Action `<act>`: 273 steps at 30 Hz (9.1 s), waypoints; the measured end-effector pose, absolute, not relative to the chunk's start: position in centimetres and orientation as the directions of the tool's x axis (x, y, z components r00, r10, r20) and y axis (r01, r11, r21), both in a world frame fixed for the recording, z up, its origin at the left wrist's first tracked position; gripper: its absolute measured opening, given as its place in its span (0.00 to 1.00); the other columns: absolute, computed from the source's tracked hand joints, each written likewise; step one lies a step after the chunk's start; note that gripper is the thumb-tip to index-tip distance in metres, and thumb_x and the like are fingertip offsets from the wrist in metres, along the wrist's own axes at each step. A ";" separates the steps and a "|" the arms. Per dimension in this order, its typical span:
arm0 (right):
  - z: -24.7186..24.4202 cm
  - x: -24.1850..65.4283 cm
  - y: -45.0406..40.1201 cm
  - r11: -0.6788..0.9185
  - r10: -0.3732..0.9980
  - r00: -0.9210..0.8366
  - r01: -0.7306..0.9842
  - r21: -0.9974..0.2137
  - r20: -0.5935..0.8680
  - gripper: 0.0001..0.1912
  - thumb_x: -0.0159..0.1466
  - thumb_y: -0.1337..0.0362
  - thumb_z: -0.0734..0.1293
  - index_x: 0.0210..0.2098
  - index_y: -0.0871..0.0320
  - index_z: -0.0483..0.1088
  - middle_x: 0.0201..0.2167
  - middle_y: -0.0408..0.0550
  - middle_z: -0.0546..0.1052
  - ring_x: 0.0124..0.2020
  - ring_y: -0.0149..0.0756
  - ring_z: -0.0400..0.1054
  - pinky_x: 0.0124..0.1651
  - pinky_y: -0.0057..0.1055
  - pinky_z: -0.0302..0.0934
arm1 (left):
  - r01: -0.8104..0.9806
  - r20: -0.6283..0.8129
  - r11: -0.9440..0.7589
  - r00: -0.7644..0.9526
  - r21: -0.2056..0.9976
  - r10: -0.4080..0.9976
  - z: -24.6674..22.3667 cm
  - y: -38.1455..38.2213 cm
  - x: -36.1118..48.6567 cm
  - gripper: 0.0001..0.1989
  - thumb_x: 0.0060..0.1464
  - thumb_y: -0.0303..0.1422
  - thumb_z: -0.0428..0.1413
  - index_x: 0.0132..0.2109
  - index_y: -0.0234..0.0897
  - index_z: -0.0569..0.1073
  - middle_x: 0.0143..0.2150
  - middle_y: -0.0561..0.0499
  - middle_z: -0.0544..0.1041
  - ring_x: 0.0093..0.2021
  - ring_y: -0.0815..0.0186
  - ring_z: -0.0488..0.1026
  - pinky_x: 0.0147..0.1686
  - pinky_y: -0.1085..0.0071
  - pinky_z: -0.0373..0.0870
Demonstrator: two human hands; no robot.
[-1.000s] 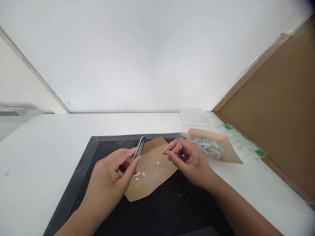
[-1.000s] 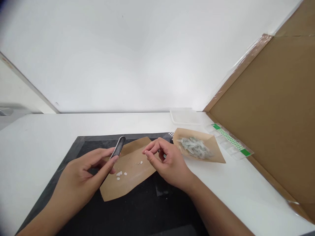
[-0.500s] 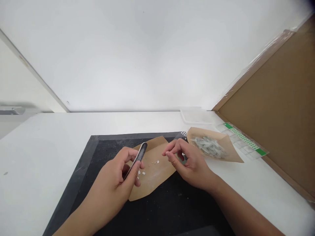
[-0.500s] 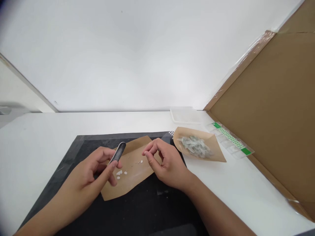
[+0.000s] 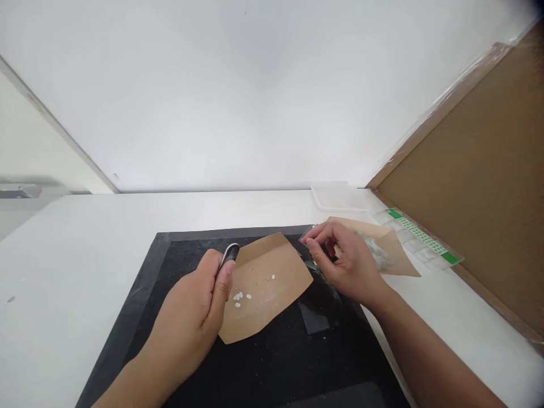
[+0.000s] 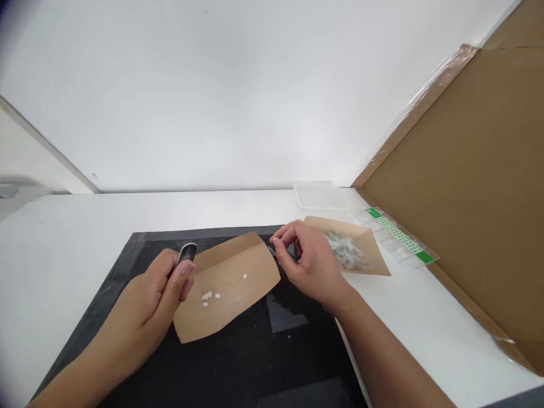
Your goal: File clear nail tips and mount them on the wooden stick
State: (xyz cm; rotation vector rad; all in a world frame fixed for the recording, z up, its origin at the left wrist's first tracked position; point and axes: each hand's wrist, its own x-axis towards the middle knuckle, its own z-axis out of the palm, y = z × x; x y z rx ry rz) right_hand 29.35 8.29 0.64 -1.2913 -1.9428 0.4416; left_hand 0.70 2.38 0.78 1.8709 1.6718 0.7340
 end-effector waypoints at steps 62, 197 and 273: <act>2.4 34.0 9.4 0.274 0.947 -0.187 0.895 -0.352 0.262 0.13 0.75 0.59 0.62 0.42 0.48 0.79 0.30 0.39 0.82 0.29 0.35 0.74 0.34 0.31 0.59 | 0.765 0.296 -0.321 0.177 0.558 0.938 0.0 2.7 0.7 0.14 0.74 0.41 0.44 0.40 0.43 0.68 0.33 0.55 0.74 0.30 0.64 0.73 0.29 0.70 0.65; -1.3 24.0 4.7 0.743 0.647 -0.340 0.485 -0.461 0.683 0.04 0.72 0.67 0.67 0.39 0.55 0.67 0.31 0.44 0.77 0.31 0.33 0.71 0.36 0.30 0.62 | 0.507 0.077 -0.270 0.368 0.819 0.927 -1.0 1.2 2.8 0.16 0.72 0.43 0.48 0.47 0.43 0.79 0.25 0.56 0.77 0.27 0.66 0.78 0.34 0.75 0.72; -0.7 22.4 4.7 0.758 0.617 -0.371 0.517 -0.398 0.694 0.10 0.75 0.61 0.67 0.36 0.55 0.71 0.26 0.39 0.80 0.28 0.30 0.73 0.37 0.33 0.55 | 0.348 -0.157 -0.004 0.434 0.938 0.887 1.1 1.7 2.0 0.23 0.71 0.51 0.47 0.35 0.39 0.70 0.18 0.59 0.66 0.20 0.71 0.61 0.28 0.74 0.62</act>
